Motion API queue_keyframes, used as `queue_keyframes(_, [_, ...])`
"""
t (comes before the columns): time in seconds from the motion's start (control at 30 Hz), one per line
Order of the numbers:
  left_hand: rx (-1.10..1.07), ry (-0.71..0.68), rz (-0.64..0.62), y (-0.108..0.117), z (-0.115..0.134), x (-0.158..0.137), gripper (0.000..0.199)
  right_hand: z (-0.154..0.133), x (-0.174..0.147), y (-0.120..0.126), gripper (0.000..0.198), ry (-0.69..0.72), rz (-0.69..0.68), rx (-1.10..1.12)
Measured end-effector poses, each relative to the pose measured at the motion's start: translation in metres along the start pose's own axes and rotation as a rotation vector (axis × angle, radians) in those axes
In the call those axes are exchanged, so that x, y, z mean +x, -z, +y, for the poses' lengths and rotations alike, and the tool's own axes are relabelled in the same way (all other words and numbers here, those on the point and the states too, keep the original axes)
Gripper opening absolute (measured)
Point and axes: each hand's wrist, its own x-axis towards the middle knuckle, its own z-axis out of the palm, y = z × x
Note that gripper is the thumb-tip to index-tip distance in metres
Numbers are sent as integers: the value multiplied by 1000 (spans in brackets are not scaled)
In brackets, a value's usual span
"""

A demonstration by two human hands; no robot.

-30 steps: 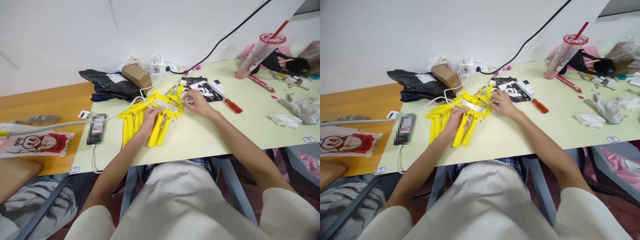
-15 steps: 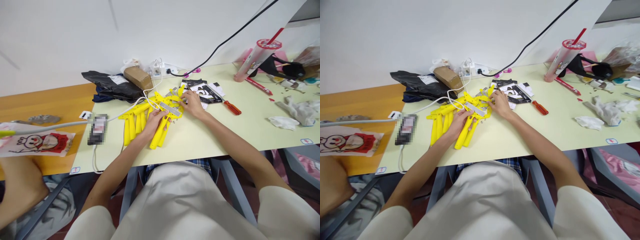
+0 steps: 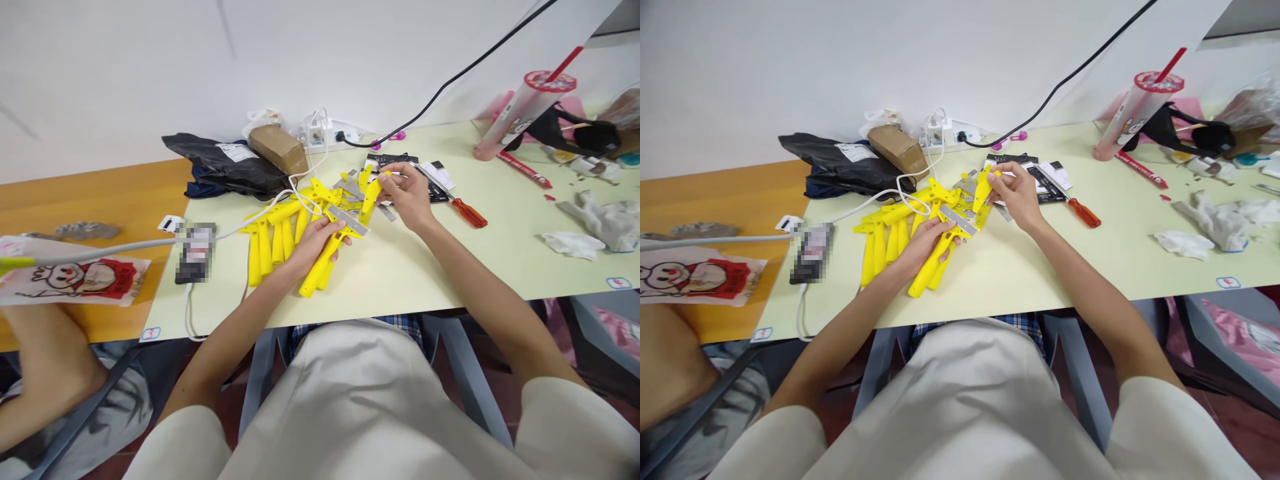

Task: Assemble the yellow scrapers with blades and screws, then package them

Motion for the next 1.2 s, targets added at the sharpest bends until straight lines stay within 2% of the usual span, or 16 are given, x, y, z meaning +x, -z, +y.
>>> queue_keyframes(0.1, [16,26,-38,1,-1,1,39,-8,-9,-7,60,-21,-97,43])
queue_keyframes(0.27, [57,66,-101,-1,0,0,37,-17,-27,-26,53,-9,-252,-55])
queue_keyframes(0.43, [92,90,-106,-5,3,-3,37,-20,-38,-39,43,4,-220,-141])
queue_keyframes(0.6, [80,70,-146,-5,0,-4,39,-17,-44,-44,37,15,-182,-136])
queue_keyframes(0.9, [49,120,-174,-5,1,-4,38,-16,-45,-45,43,38,-150,-202])
queue_keyframes(1.07, [61,125,-136,-3,-2,-3,29,-11,-45,-45,33,58,-180,-182])
queue_keyframes(1.2, [-6,116,-153,-6,1,-4,18,-5,-45,-44,38,51,-205,-214])
